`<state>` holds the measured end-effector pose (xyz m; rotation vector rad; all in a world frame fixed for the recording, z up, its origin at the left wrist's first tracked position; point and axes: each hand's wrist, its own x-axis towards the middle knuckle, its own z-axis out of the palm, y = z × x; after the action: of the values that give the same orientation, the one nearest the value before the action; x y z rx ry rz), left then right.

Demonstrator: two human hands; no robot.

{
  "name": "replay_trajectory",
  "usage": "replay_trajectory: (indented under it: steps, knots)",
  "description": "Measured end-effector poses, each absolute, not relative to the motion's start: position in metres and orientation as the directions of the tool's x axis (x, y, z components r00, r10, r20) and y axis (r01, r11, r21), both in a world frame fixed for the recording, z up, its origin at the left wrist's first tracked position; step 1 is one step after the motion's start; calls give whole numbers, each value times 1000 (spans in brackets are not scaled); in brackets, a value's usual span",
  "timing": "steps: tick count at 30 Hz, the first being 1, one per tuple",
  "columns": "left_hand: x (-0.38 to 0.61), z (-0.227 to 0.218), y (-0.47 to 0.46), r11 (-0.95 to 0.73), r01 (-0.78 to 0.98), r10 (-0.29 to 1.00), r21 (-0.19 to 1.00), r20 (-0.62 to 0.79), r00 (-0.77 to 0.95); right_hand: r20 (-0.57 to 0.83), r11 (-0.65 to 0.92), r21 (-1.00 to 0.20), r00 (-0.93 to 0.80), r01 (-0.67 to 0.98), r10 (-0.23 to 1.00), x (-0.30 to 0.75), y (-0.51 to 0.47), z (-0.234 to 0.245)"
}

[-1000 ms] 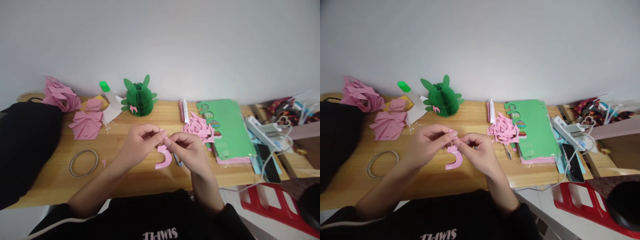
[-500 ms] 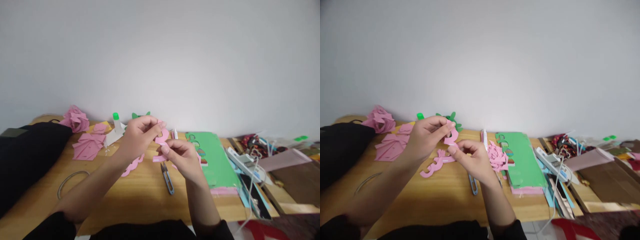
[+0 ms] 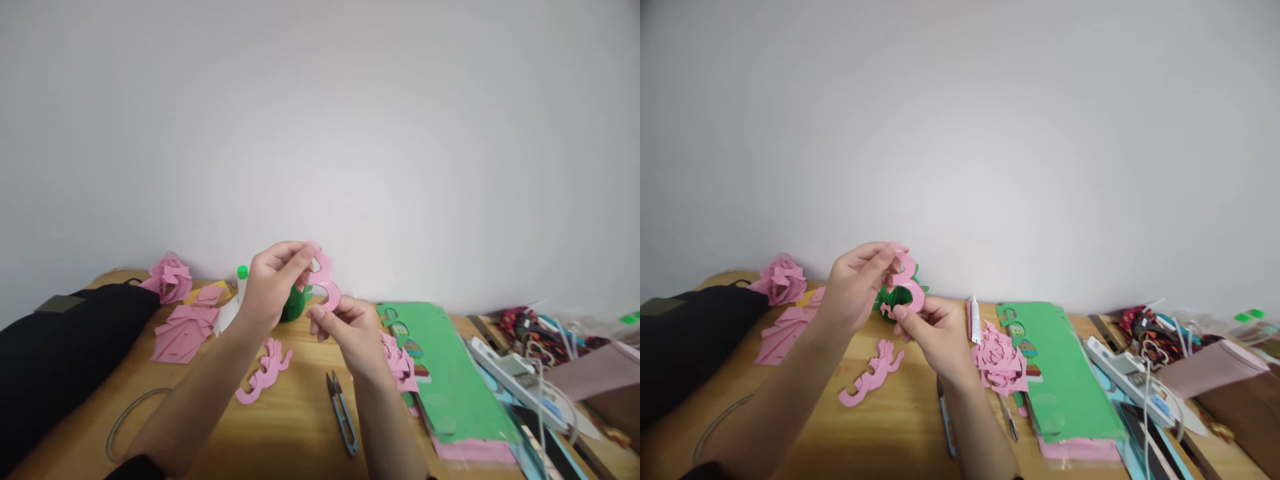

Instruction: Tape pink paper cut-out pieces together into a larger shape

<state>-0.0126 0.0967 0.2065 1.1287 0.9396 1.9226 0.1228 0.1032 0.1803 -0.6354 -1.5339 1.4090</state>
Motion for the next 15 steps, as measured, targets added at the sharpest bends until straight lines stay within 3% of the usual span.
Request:
replay_trajectory:
  steps: [3, 8, 15]
  knots:
    - [-11, 198, 92, -413, -280, 897, 867, 333, -291, 281, 202, -952, -391, -230, 877, 123, 105, 175]
    - [-7, 183, 82, -379, -118, 905, 918, 341, -253, 282, 229, -957, -398, -177, 873, 129, 105, 166]
    - [-8, 171, 81, -357, -48, 891, 933, 325, -316, 312, 254, -948, -394, -193, 865, 143, 110, 160]
